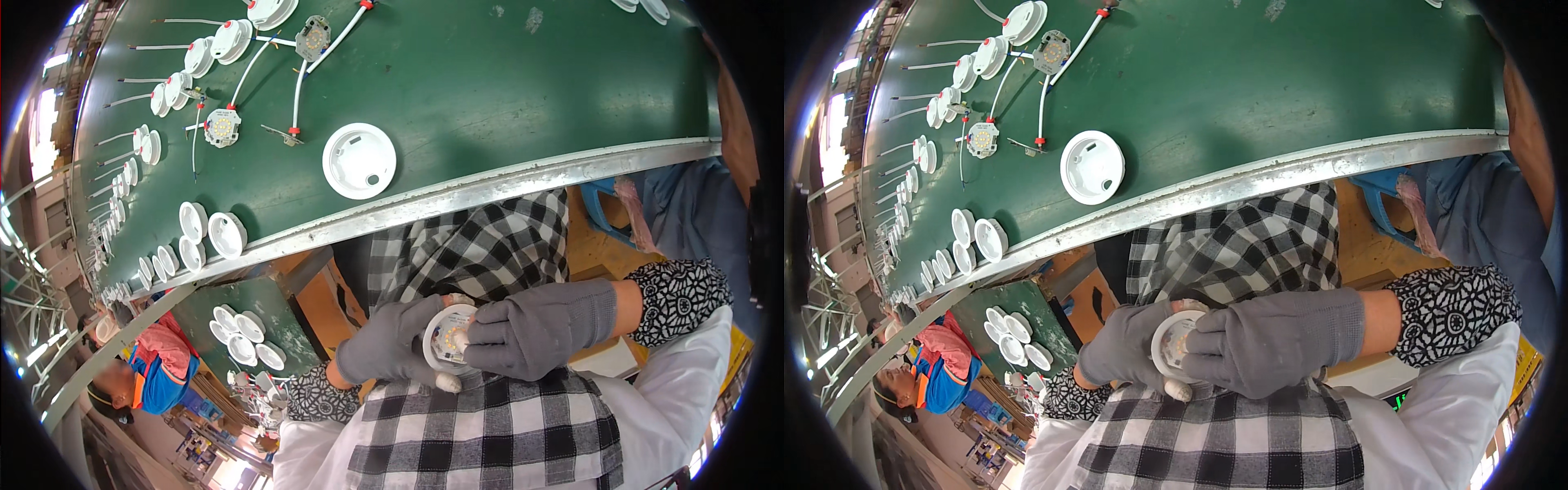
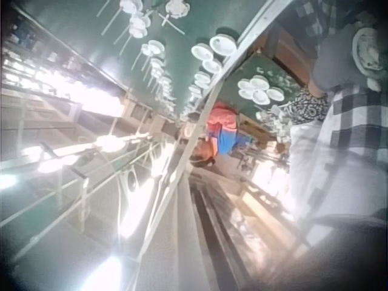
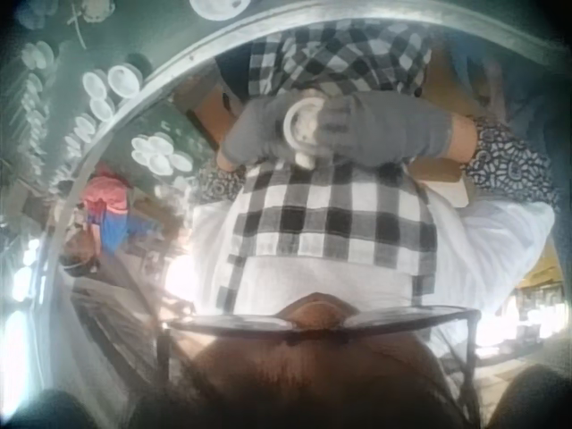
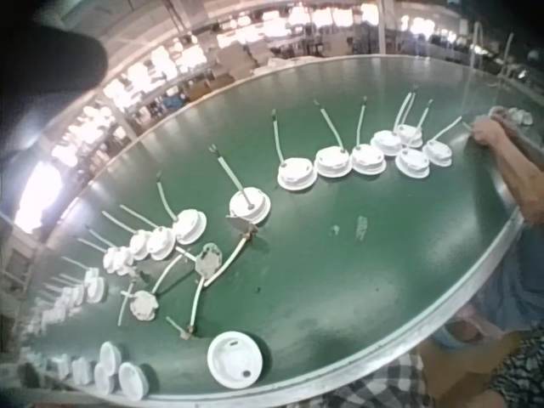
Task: The person assembles light fixtures by threading the wire of an LED circuit board through a plastic casing, pressing the board into place inside the housing by hand, and placing the assembled light fixtures onto the conveyor belt.
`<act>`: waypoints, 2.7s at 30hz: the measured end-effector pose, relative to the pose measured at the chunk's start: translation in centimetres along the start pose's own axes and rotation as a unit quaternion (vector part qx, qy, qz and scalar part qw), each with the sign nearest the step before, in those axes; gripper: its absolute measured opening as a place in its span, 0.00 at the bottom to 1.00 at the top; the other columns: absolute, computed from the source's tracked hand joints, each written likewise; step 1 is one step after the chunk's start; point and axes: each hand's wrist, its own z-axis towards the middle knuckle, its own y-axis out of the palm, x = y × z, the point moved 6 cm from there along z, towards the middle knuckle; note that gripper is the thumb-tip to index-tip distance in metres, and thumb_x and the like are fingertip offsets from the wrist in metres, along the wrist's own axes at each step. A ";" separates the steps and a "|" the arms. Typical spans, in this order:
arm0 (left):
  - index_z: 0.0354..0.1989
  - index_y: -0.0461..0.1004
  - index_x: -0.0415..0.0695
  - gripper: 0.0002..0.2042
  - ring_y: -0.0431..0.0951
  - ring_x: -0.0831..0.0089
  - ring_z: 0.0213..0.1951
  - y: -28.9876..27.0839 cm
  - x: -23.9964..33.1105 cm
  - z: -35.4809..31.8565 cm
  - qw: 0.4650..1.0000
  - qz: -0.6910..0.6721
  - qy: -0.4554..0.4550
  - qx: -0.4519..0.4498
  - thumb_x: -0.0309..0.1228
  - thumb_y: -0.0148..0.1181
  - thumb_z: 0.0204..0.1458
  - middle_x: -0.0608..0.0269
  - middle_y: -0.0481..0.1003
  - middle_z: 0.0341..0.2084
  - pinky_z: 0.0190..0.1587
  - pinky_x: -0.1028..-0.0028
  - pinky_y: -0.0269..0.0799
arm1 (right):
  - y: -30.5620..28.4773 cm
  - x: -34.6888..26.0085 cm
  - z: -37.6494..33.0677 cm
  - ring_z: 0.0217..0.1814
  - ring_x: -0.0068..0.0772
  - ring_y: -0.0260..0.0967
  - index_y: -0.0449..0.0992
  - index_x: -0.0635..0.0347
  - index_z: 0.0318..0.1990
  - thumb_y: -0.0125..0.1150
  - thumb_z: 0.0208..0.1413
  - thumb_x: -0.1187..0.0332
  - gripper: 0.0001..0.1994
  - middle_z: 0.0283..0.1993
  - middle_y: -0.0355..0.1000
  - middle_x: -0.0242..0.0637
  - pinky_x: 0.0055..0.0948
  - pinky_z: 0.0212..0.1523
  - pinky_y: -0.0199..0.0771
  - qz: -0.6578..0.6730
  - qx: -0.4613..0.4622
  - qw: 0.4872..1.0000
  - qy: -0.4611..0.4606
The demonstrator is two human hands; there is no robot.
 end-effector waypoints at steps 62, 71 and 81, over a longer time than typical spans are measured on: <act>0.57 0.57 0.38 0.49 0.76 0.71 0.47 1.4 -2.7 -0.8 0.978 -0.061 0.005 0.198 0.44 0.82 0.26 0.58 0.72 0.46 0.51 0.71 0.71 | 5.6 5.0 -1.3 0.43 0.36 0.77 0.75 0.61 0.49 0.56 0.56 0.52 0.23 0.41 0.77 0.45 0.30 0.45 0.74 0.418 0.225 0.762 0.440; 0.55 0.58 0.40 0.49 0.76 0.72 0.45 0.7 -1.8 -0.7 0.977 0.030 0.039 0.208 0.45 0.83 0.23 0.60 0.73 0.44 0.50 0.73 0.72 | 5.2 4.6 -1.3 0.40 0.38 0.76 0.73 0.61 0.48 0.59 0.54 0.57 0.19 0.38 0.76 0.46 0.32 0.42 0.74 0.402 0.257 0.758 0.445; 0.54 0.60 0.41 0.48 0.77 0.73 0.44 0.5 -2.1 -0.5 0.977 -0.053 -0.032 0.203 0.46 0.83 0.22 0.61 0.75 0.42 0.48 0.74 0.73 | 5.2 4.3 -1.6 0.41 0.39 0.77 0.73 0.62 0.48 0.58 0.54 0.59 0.18 0.38 0.76 0.47 0.33 0.43 0.75 0.375 0.252 0.754 0.476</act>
